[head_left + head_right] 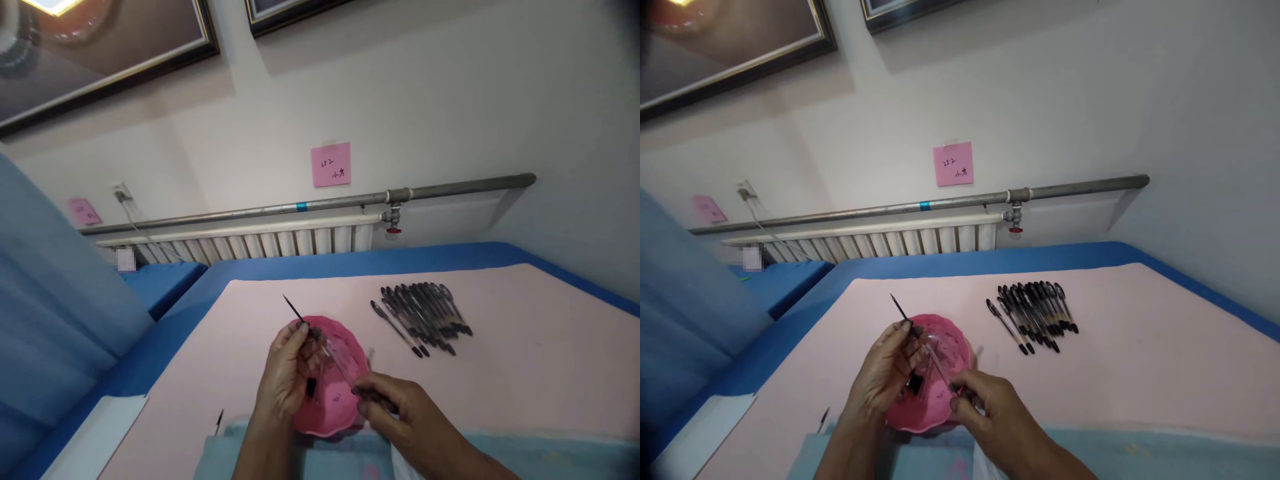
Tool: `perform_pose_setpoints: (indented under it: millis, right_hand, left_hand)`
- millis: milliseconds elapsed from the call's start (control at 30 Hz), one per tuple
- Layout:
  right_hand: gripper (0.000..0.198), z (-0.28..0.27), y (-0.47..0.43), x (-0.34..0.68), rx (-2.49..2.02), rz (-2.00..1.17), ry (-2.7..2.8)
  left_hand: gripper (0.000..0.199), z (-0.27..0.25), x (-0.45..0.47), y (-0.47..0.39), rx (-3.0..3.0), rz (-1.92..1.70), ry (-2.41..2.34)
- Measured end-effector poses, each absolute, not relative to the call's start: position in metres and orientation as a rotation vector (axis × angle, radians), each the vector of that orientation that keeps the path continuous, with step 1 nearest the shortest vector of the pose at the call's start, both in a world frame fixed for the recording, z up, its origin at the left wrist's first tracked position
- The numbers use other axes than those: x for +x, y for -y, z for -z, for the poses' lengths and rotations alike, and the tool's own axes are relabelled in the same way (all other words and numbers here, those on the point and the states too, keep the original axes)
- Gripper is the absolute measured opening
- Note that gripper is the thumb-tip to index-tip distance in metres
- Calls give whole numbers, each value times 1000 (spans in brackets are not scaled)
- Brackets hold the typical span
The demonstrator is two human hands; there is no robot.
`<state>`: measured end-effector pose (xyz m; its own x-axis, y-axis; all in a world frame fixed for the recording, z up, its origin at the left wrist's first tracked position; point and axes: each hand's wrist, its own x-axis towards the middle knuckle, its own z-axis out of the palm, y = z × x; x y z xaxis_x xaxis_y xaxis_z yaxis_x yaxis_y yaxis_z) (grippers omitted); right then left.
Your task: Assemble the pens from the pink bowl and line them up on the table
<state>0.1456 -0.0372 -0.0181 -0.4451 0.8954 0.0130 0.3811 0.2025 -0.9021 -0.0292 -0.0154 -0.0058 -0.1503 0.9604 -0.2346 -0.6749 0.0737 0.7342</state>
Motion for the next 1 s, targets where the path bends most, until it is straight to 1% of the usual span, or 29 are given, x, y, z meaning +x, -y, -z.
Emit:
perform_pose_setpoints:
  millis: [167,467,600,700,767,1000]
  right_hand:
    - [15,19,37,147,-1207,-1149,1975]
    - [18,21,38,147,-1207,-1125,2019]
    - [15,21,37,147,-1207,-1216,1951]
    - [13,21,38,146,-1174,-1350,1875]
    - [12,21,38,146,-1160,-1385,1868]
    - [17,19,39,147,-1186,-1246,1972]
  left_hand:
    - [12,6,-31,16,387,-1582,-894]
    - [30,4,-27,16,474,-1585,-943]
    - [36,3,-25,17,504,-1584,-941]
    - [37,1,-24,18,496,-1586,-939]
    - [38,1,-24,18,494,-1580,-936]
    - [36,2,-21,19,534,-1606,-968]
